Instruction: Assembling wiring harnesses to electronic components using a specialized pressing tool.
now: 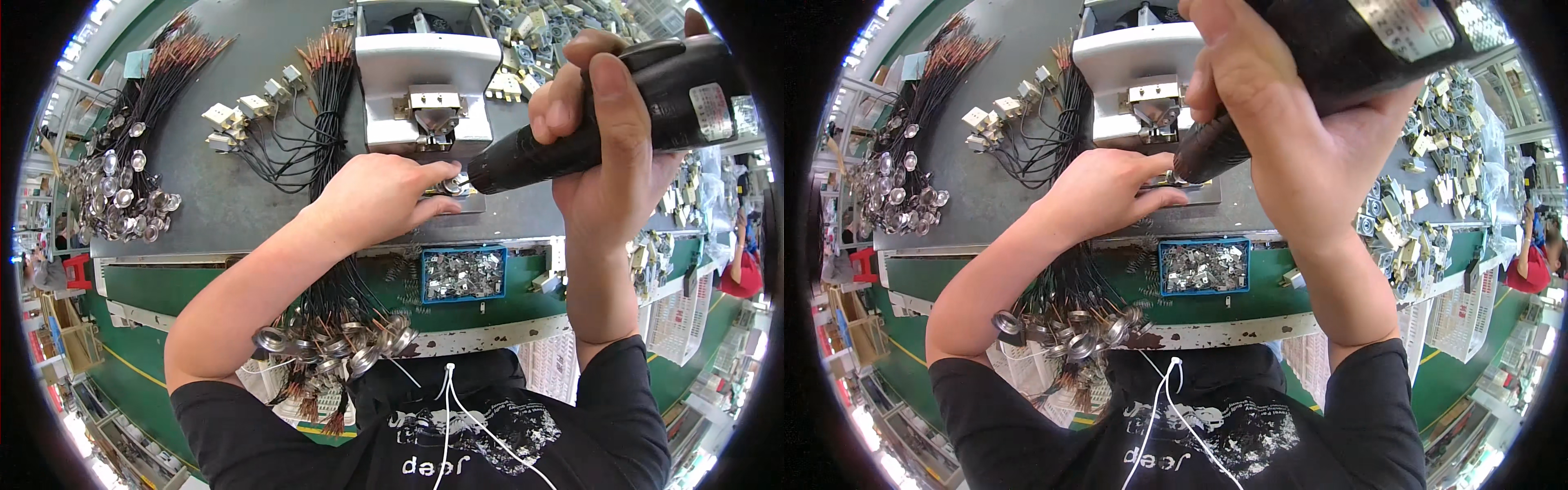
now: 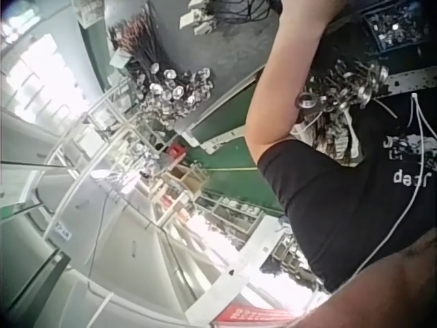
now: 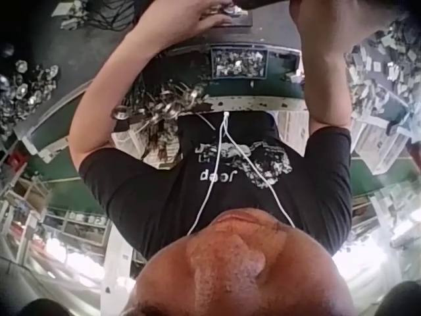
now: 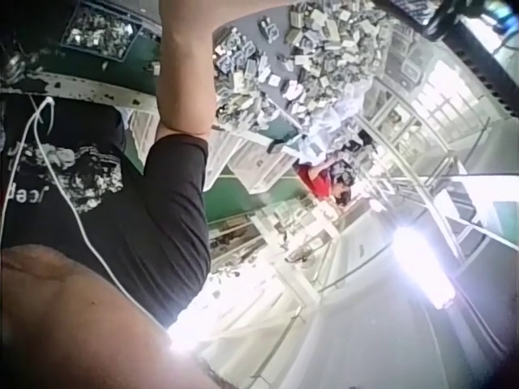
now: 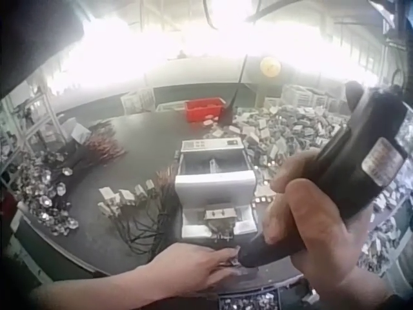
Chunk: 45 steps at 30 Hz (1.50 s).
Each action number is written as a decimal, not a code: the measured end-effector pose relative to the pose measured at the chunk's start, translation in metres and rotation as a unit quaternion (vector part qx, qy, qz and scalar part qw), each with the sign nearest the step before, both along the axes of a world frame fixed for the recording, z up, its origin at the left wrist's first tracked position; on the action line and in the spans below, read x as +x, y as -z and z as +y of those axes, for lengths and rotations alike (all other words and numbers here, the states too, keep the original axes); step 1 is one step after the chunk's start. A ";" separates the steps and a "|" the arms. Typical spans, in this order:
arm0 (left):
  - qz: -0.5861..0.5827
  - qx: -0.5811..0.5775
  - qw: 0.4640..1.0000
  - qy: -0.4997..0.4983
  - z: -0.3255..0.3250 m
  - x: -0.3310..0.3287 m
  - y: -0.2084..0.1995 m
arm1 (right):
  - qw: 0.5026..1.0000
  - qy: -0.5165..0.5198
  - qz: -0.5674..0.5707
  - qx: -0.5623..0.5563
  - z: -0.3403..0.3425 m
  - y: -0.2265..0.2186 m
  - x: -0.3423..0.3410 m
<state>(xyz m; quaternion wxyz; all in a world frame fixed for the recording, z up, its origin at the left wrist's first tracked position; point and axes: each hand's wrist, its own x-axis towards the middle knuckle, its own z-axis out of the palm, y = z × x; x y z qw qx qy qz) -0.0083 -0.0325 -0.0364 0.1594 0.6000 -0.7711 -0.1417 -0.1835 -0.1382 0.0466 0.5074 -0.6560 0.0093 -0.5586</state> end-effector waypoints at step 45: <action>-0.003 0.054 0.999 -0.005 -0.004 0.001 0.000 | 0.978 0.097 0.130 0.129 0.004 0.018 -0.004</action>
